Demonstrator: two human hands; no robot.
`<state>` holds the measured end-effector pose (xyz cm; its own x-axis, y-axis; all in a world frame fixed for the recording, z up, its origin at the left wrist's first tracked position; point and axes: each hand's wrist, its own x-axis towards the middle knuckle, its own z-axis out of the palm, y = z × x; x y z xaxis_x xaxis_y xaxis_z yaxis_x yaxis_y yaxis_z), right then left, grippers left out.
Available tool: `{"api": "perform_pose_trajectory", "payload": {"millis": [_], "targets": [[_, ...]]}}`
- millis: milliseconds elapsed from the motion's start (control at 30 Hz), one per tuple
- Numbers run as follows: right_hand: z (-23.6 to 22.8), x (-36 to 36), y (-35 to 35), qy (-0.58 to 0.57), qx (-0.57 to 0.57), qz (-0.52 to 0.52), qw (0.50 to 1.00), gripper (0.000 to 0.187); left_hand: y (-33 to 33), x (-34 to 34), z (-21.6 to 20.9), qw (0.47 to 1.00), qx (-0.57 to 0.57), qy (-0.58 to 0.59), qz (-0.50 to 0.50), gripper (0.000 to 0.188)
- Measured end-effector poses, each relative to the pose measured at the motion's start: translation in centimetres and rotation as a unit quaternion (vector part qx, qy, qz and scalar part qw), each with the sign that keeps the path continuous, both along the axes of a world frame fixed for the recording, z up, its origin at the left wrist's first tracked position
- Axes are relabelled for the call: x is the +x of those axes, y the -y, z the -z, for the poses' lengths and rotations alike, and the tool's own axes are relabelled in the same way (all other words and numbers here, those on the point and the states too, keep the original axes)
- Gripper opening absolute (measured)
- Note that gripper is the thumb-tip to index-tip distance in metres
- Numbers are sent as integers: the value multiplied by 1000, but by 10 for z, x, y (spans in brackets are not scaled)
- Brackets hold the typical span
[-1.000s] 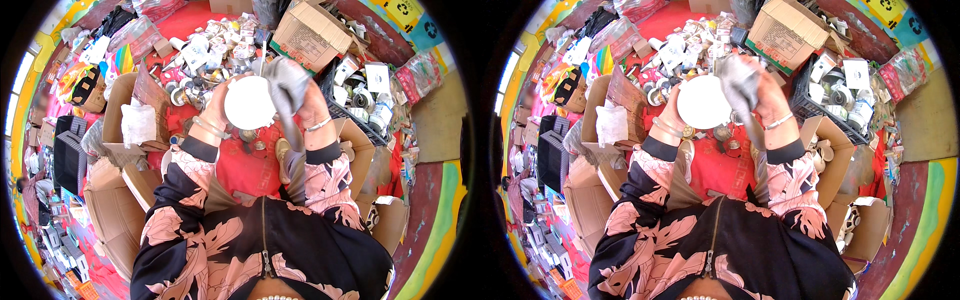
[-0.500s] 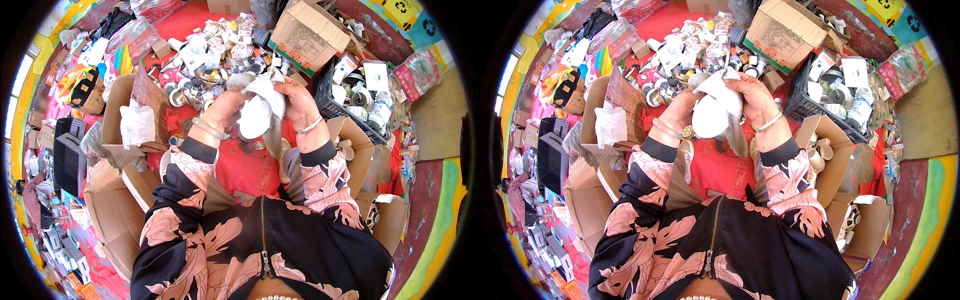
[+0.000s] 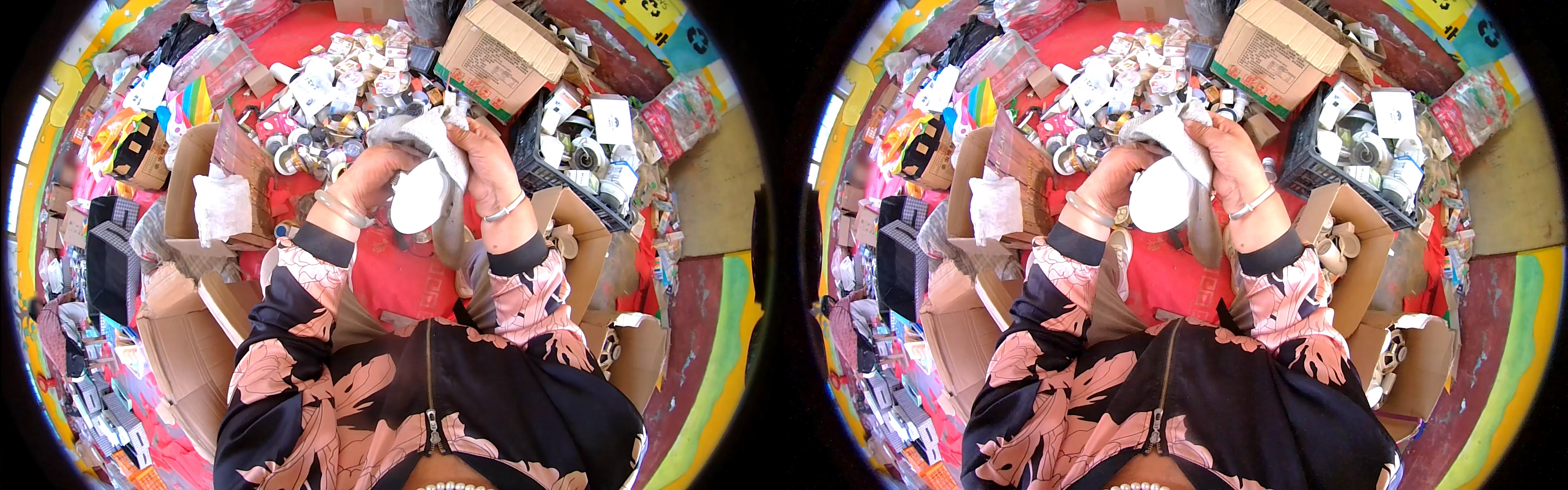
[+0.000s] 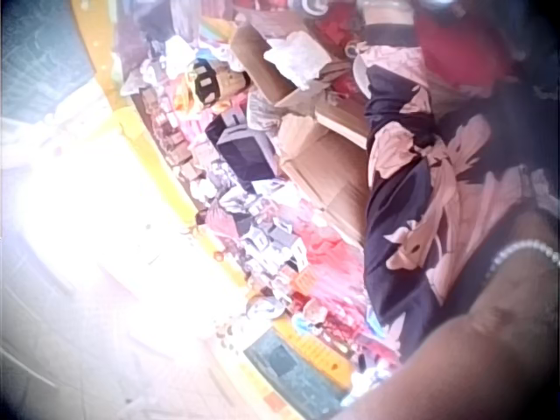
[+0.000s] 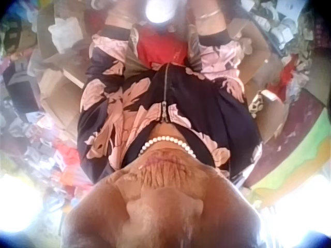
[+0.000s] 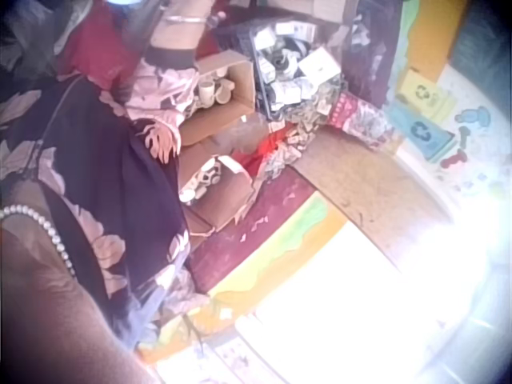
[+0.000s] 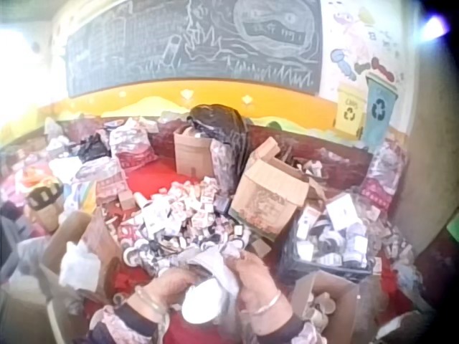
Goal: The person picks up individual white ceramic items from a pile, wipes each one with a cloth, and sets it aside.
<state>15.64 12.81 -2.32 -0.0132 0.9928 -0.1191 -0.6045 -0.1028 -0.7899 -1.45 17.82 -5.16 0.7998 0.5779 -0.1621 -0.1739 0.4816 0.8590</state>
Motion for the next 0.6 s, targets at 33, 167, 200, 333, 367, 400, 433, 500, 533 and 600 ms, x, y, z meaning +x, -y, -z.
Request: {"api": "perform_pose_trajectory", "payload": {"millis": [33, 167, 200, 333, 367, 400, 433, 500, 533, 600], "targets": [[-2, 2, 0, -3, -1, 4, 1000, 19, 1, 2, 2, 998, 57, -12, 1, 23], [-1, 9, -5, -13, -6, 59, 998, 18, 2, 1, -2, 914, 406, -20, -1, 22], [1, 13, -9, 14, -12, 104, 994, 18, 2, 0, -2, 840, 543, -12, 3, 23], [5, 59, -27, -8, 4, 235, 972, 26, 4, -7, 9, 884, 464, -35, 47, 22], [-8, 68, -23, -37, 38, 257, 965, 29, 5, -8, 10, 873, 487, -21, 29, 21], [-21, 75, -18, -66, 72, 278, 956, 33, 6, -9, 12, 860, 510, -8, 11, 20], [-24, 89, -12, -102, 89, 280, 950, 34, 2, -12, 20, 884, 467, 0, -17, 29], [-17, 106, -8, -138, 88, 265, 950, 39, 5, -17, 0, 981, 192, 23, 1, 24], [-14, 103, -8, -137, 79, 227, 961, 39, 13, -20, -9, 995, -12, 100, -22, 23], [-6, 92, -10, -133, 61, 152, 978, 38, 15, -22, -3, 978, -21, 203, -39, 23]]}}
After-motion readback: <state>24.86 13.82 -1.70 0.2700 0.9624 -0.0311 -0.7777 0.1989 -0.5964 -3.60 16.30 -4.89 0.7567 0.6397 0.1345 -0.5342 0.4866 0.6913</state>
